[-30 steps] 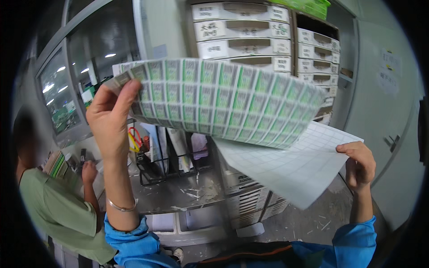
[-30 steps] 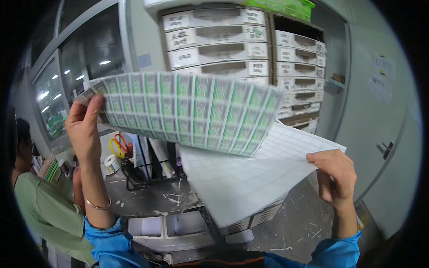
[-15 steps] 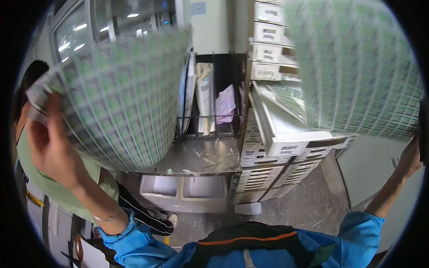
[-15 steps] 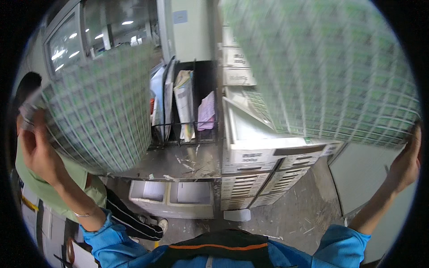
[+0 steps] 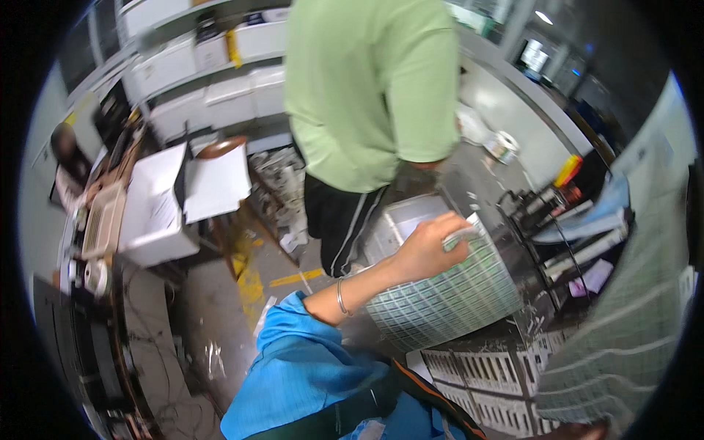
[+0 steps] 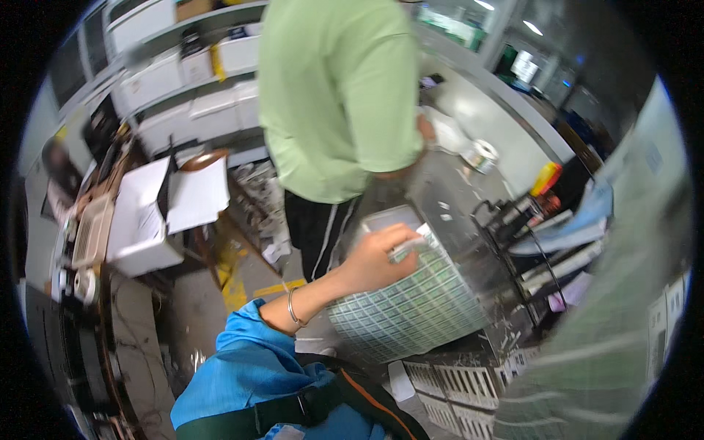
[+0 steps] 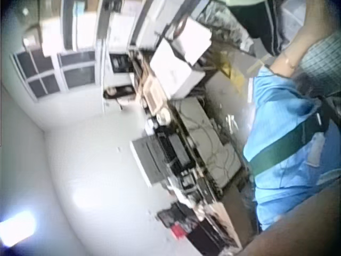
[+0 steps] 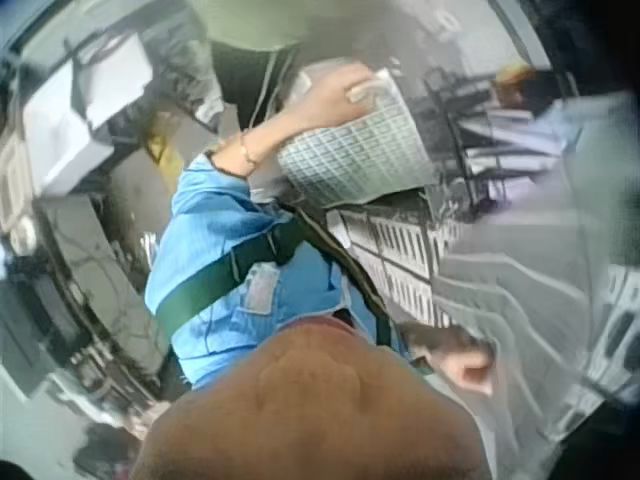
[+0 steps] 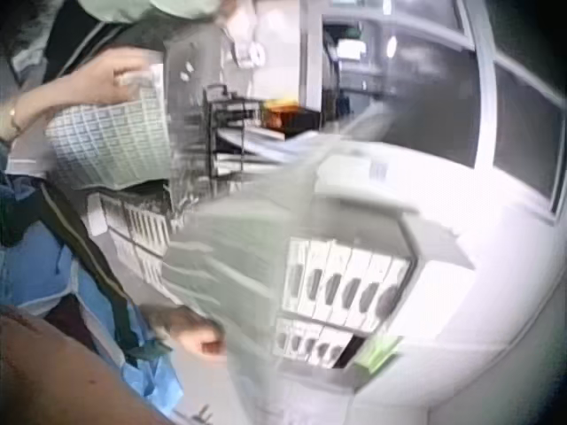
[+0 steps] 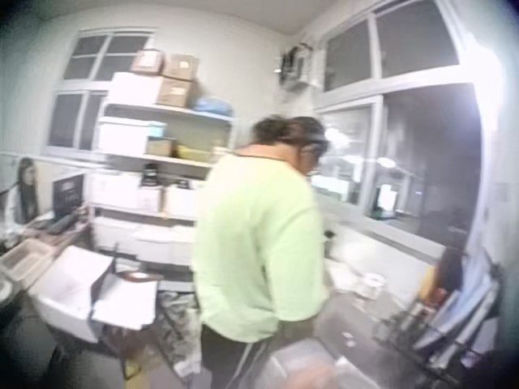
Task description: The person handles sheets of labels, separating them by hand and placing them onto a stack of documents at a workstation before interacting with a label printer.
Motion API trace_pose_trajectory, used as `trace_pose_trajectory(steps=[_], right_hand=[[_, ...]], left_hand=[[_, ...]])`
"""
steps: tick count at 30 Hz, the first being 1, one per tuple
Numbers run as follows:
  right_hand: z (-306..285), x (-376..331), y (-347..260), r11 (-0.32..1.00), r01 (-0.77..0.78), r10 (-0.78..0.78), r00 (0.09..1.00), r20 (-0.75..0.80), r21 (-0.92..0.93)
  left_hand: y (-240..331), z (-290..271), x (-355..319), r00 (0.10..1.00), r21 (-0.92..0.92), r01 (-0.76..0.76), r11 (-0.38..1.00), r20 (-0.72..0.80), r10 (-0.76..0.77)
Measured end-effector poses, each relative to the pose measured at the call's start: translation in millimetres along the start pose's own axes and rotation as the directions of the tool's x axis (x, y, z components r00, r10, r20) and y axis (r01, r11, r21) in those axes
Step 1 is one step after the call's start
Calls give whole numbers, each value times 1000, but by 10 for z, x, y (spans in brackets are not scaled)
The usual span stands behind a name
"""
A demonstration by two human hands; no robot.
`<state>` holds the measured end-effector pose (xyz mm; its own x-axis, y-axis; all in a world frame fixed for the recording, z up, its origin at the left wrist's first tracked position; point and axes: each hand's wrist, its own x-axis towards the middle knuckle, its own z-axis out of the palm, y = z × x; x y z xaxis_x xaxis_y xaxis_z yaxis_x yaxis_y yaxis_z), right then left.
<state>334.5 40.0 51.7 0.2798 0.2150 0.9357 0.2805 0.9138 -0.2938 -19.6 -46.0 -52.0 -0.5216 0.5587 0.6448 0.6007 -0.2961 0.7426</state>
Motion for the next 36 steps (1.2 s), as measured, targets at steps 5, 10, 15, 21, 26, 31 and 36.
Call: trace_pose_trajectory(steps=[5,10,15,21,26,31,36], right_hand=[[452,-903,510,784,-620,511,659,552,16],[1214,-1642,298,691,-712,201,355,913,125],[1632,-2156,-543,634,-697,-282,195,939,335],[1654,-2871,-1667,494,-846,-280,62,958,199],[2066,-3250,-2529,449,-864,-317,86,945,229],[2377,-3300,-3469,341,-923,-172,124,977,178],[2720,-3594,-4076,297,-923,-170,201,965,245]], left_hand=[[-194,-565,-1019,944,245,327,913,-124,-305],[321,-1193,-2186,732,302,650,698,-497,-466],[1105,-1705,-2979,340,159,916,367,-792,-507],[971,-2539,-4088,90,-154,835,529,-909,-407],[948,-3422,-4100,39,-173,810,561,-938,-345],[924,-4631,-3932,136,19,807,590,-978,-155],[1390,-6487,-3378,316,472,764,439,-868,382]])
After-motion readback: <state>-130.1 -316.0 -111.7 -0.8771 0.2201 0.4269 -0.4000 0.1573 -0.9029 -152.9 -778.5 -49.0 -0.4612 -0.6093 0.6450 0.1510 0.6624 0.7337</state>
